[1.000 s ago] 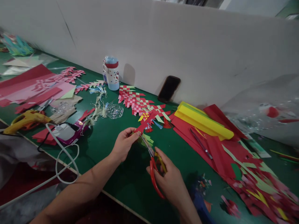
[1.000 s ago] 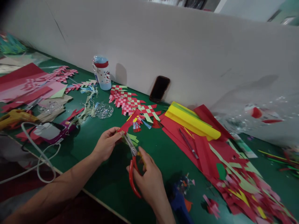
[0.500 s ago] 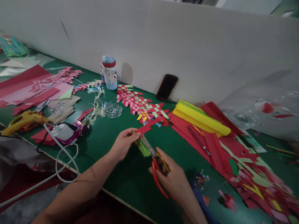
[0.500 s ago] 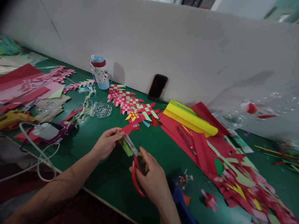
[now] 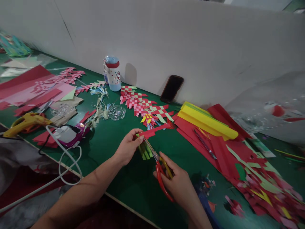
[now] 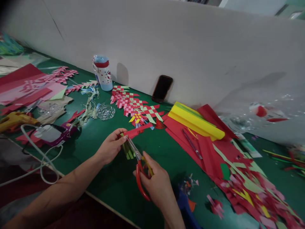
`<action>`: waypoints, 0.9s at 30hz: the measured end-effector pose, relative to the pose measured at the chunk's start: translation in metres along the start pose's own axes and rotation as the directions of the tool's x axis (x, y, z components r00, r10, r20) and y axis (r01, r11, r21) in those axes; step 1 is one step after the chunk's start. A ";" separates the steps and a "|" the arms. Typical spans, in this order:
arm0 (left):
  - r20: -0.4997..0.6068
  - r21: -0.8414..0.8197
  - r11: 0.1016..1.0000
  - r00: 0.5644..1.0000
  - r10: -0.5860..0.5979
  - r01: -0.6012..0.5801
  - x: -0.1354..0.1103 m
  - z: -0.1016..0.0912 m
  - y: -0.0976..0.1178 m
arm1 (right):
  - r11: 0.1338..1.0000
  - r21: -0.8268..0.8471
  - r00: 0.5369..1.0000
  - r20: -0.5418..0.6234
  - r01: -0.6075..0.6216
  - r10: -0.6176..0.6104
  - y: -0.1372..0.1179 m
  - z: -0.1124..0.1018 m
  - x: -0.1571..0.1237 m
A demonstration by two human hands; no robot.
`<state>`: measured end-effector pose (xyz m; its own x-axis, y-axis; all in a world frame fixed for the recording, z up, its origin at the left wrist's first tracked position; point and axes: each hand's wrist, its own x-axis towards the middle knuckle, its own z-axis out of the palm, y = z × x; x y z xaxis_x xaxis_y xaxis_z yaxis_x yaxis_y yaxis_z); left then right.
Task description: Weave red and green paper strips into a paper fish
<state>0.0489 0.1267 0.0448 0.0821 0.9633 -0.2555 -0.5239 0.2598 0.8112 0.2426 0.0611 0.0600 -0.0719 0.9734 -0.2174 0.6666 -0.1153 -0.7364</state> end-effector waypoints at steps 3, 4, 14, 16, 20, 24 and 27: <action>-0.013 -0.041 0.999 1.000 0.003 -0.004 0.000 0.000 -0.002 | 1.000 -0.008 1.000 -0.010 -0.001 0.001 0.000 0.003 0.000; -0.017 -0.057 0.998 1.000 0.006 -0.007 0.001 -0.001 -0.002 | 1.000 -0.007 1.000 -0.011 -0.001 0.001 0.000 0.004 0.000; -0.024 -0.149 0.989 1.000 0.003 -0.007 0.001 0.000 -0.003 | 1.000 0.015 1.000 -0.013 0.002 -0.002 -0.004 0.009 0.002; -0.025 -0.159 0.987 1.000 -0.005 0.001 0.001 0.001 -0.002 | 1.000 0.022 1.000 -0.016 -0.003 0.003 -0.004 0.009 0.002; -0.028 -0.179 0.984 1.000 -0.007 0.002 0.000 0.003 -0.001 | 0.999 0.043 1.000 -0.015 -0.016 0.017 -0.005 0.009 0.002; -0.037 -0.199 0.980 0.999 -0.006 -0.002 0.001 0.003 -0.002 | 1.000 0.029 1.000 -0.016 -0.008 0.008 -0.004 0.011 0.002; -0.042 -0.213 0.977 0.999 -0.011 0.002 0.001 0.002 -0.002 | 1.000 0.021 1.000 -0.018 0.003 -0.003 -0.003 0.013 0.002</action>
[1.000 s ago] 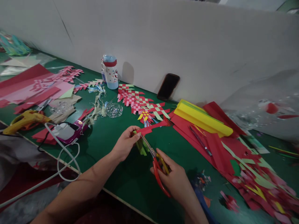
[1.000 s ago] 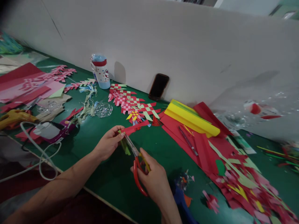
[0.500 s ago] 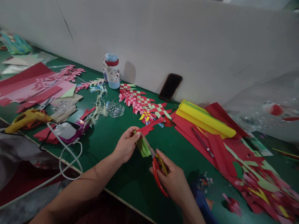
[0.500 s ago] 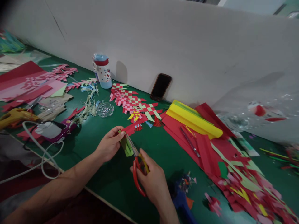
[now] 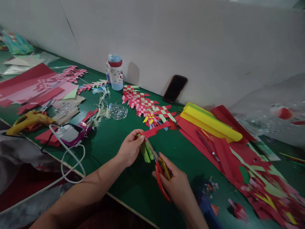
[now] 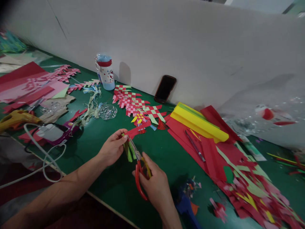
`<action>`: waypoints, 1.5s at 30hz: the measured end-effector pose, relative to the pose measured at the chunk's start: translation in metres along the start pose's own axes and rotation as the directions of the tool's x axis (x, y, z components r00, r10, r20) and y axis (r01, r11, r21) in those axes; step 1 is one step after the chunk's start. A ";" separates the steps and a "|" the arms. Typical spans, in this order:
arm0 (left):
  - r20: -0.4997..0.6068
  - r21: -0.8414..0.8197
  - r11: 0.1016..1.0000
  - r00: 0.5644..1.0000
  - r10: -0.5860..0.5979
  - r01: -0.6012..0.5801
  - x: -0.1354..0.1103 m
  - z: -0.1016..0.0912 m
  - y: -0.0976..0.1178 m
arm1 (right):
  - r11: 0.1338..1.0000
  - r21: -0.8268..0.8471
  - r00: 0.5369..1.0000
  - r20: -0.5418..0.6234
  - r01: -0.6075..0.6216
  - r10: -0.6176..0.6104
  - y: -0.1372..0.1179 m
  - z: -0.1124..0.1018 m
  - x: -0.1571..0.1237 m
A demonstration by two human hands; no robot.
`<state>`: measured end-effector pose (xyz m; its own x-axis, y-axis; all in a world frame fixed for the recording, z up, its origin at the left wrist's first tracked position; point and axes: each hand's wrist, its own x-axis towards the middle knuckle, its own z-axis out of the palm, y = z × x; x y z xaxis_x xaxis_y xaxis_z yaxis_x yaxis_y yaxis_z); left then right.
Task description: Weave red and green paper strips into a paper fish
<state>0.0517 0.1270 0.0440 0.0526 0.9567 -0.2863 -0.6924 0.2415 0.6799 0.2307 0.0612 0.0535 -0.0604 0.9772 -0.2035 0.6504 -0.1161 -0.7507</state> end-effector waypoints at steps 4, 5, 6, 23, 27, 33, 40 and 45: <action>-0.002 -0.023 1.000 1.000 -0.018 0.018 -0.001 0.000 0.001 | 1.000 0.001 1.000 -0.006 0.005 -0.005 0.000 0.001 -0.001; -0.002 -0.028 0.999 1.000 -0.025 0.025 -0.001 0.000 0.002 | 1.000 0.003 1.000 -0.008 0.006 -0.006 0.001 0.002 -0.001; -0.003 -0.033 0.999 1.000 -0.031 0.031 -0.001 0.000 0.002 | 1.000 0.005 1.000 -0.011 0.007 -0.007 0.001 0.002 -0.001; -0.003 -0.075 0.991 0.994 -0.108 0.107 -0.006 0.003 0.004 | 1.000 0.004 0.997 -0.073 0.007 -0.007 0.010 0.009 -0.012; 0.020 -0.069 0.991 0.994 -0.111 0.112 -0.007 0.003 0.002 | 1.000 -0.005 0.996 -0.094 0.006 -0.007 0.013 0.009 -0.016; 0.044 -0.047 0.994 0.994 -0.101 0.103 -0.007 0.003 0.001 | 0.999 -0.039 0.993 -0.116 0.024 -0.029 0.016 0.009 -0.019; 0.031 -0.032 0.998 0.998 -0.048 0.049 -0.009 0.004 -0.003 | 0.997 -0.080 0.992 -0.121 0.023 -0.033 0.015 0.007 -0.020; 0.027 -0.025 0.999 0.999 -0.042 0.043 -0.008 0.003 -0.004 | 0.997 -0.067 0.994 -0.109 0.024 -0.031 0.016 0.006 -0.021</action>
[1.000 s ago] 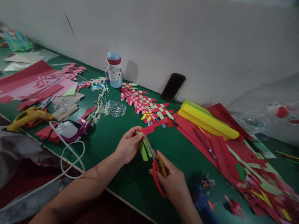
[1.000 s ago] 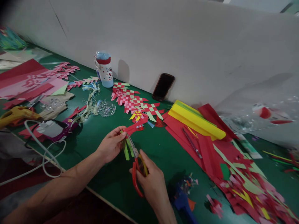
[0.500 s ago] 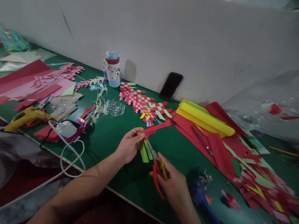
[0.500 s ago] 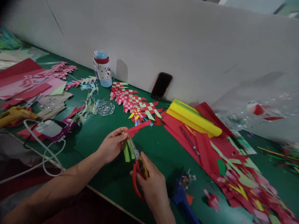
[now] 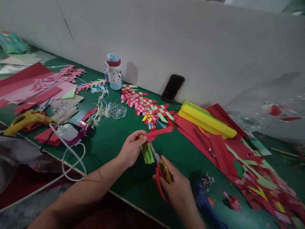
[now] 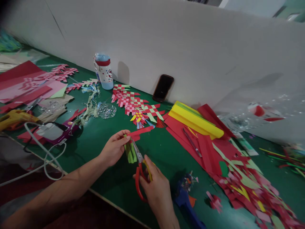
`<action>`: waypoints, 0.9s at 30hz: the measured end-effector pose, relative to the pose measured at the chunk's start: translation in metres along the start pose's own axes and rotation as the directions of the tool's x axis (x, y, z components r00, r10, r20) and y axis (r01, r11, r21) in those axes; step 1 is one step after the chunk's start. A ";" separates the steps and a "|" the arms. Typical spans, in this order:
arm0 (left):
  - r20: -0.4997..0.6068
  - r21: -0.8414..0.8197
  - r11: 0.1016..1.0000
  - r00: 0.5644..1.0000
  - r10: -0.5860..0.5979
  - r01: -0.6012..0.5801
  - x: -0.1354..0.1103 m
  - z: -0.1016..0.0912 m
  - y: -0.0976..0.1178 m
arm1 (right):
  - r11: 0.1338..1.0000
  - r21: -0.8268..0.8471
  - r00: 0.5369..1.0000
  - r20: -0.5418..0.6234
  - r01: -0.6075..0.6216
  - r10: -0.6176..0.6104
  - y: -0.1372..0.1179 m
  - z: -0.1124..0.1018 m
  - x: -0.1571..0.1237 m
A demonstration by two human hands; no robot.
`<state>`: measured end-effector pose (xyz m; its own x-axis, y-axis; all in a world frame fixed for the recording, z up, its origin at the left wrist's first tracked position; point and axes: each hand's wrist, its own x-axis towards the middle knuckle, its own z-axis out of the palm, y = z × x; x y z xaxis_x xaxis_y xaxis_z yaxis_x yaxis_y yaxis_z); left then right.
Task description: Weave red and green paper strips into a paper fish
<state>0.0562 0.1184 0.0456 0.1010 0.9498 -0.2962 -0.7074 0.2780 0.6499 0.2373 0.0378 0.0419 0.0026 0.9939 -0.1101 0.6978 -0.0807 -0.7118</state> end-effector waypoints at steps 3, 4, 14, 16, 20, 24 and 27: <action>0.012 -0.011 1.000 1.000 -0.003 0.003 0.000 0.000 0.001 | 1.000 0.002 1.000 -0.009 0.003 -0.003 0.002 0.000 0.000; 0.016 -0.015 1.000 1.000 -0.007 0.007 0.000 0.000 0.001 | 1.000 -0.002 1.000 -0.013 0.004 -0.004 0.003 0.000 0.000; -0.007 -0.013 0.999 0.999 -0.035 0.035 0.002 -0.001 0.003 | 0.994 0.094 0.998 -0.014 -0.052 0.053 0.004 -0.001 -0.002; -0.041 -0.005 1.000 0.999 -0.026 0.026 0.003 -0.003 0.004 | 0.975 0.174 0.990 -0.012 -0.140 0.144 0.004 -0.003 -0.003; -0.088 0.017 1.000 0.996 -0.005 0.007 0.007 -0.006 0.006 | 0.921 0.329 0.970 -0.055 -0.208 0.238 0.007 -0.007 -0.005; -0.082 0.023 1.000 0.997 0.007 -0.005 0.008 -0.007 0.010 | 0.903 0.398 0.970 -0.102 -0.165 0.222 0.010 -0.011 -0.013; -0.068 0.028 1.000 0.998 0.006 -0.004 0.008 -0.007 0.011 | 0.906 0.391 0.973 -0.085 -0.163 0.212 0.012 -0.016 -0.025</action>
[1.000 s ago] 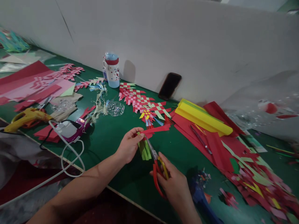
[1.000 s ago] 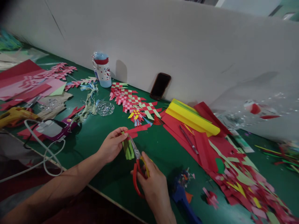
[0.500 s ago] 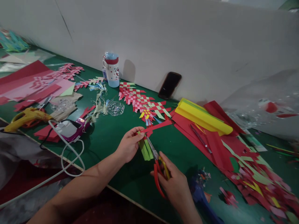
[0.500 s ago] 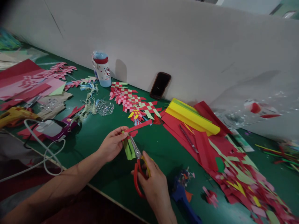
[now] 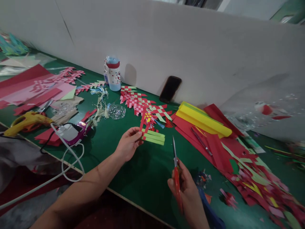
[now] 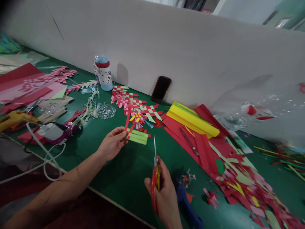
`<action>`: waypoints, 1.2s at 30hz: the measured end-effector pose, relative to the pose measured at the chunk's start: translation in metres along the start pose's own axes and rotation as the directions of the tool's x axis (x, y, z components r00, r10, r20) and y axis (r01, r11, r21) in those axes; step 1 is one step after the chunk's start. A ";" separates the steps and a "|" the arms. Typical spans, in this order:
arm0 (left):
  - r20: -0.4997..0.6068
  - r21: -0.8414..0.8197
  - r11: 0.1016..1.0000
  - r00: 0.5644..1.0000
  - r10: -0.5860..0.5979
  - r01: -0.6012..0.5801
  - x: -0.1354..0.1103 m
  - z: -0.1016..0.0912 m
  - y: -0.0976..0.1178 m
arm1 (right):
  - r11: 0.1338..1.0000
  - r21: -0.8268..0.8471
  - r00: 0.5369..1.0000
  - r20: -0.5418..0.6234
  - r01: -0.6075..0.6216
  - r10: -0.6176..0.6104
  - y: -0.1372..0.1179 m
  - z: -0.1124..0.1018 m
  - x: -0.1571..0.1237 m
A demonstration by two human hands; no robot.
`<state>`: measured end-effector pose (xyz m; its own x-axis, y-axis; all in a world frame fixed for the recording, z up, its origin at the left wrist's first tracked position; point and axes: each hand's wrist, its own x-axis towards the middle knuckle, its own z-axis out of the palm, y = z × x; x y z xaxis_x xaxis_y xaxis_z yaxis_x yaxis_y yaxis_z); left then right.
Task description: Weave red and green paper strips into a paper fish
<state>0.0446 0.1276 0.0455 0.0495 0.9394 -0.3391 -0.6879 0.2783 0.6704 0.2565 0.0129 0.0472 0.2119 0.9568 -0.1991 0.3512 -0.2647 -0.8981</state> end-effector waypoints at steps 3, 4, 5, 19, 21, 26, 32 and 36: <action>0.031 0.012 1.000 0.999 -0.015 0.014 -0.002 0.001 -0.001 | 0.998 -0.050 0.997 0.075 -0.032 0.035 -0.002 -0.005 -0.012; 0.046 0.018 1.000 0.999 -0.023 0.022 -0.003 0.001 -0.002 | 0.996 -0.077 0.993 0.107 -0.037 0.045 -0.003 -0.006 -0.015; 0.062 0.024 0.999 0.998 -0.032 0.030 -0.004 0.001 -0.003 | 0.994 -0.107 0.990 0.136 -0.034 0.049 -0.005 -0.005 -0.017; 0.167 0.070 0.994 0.981 -0.095 0.084 -0.007 0.003 -0.008 | 0.948 -0.307 0.990 0.135 0.082 -0.041 -0.006 0.014 -0.004; 0.158 0.072 0.993 0.982 -0.101 0.091 -0.007 0.004 -0.008 | 0.947 -0.309 0.989 0.138 0.085 -0.044 -0.007 0.015 -0.004; 0.126 0.069 0.994 0.988 -0.092 0.084 -0.007 0.004 -0.008 | 0.944 -0.316 0.990 0.129 0.100 -0.061 -0.005 0.016 -0.003; 0.121 0.065 0.995 0.989 -0.084 0.077 -0.008 0.005 -0.008 | 0.950 -0.300 0.989 0.142 0.091 -0.049 -0.004 0.017 -0.002; 0.121 0.066 0.993 0.987 -0.102 0.094 -0.009 0.005 -0.008 | 0.952 -0.285 0.989 0.125 0.114 -0.081 -0.009 0.019 -0.001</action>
<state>0.0536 0.1179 0.0469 0.2066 0.9236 -0.3229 -0.6312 0.3780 0.6773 0.2355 0.0162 0.0475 0.0676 0.9826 -0.1730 0.6185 -0.1773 -0.7655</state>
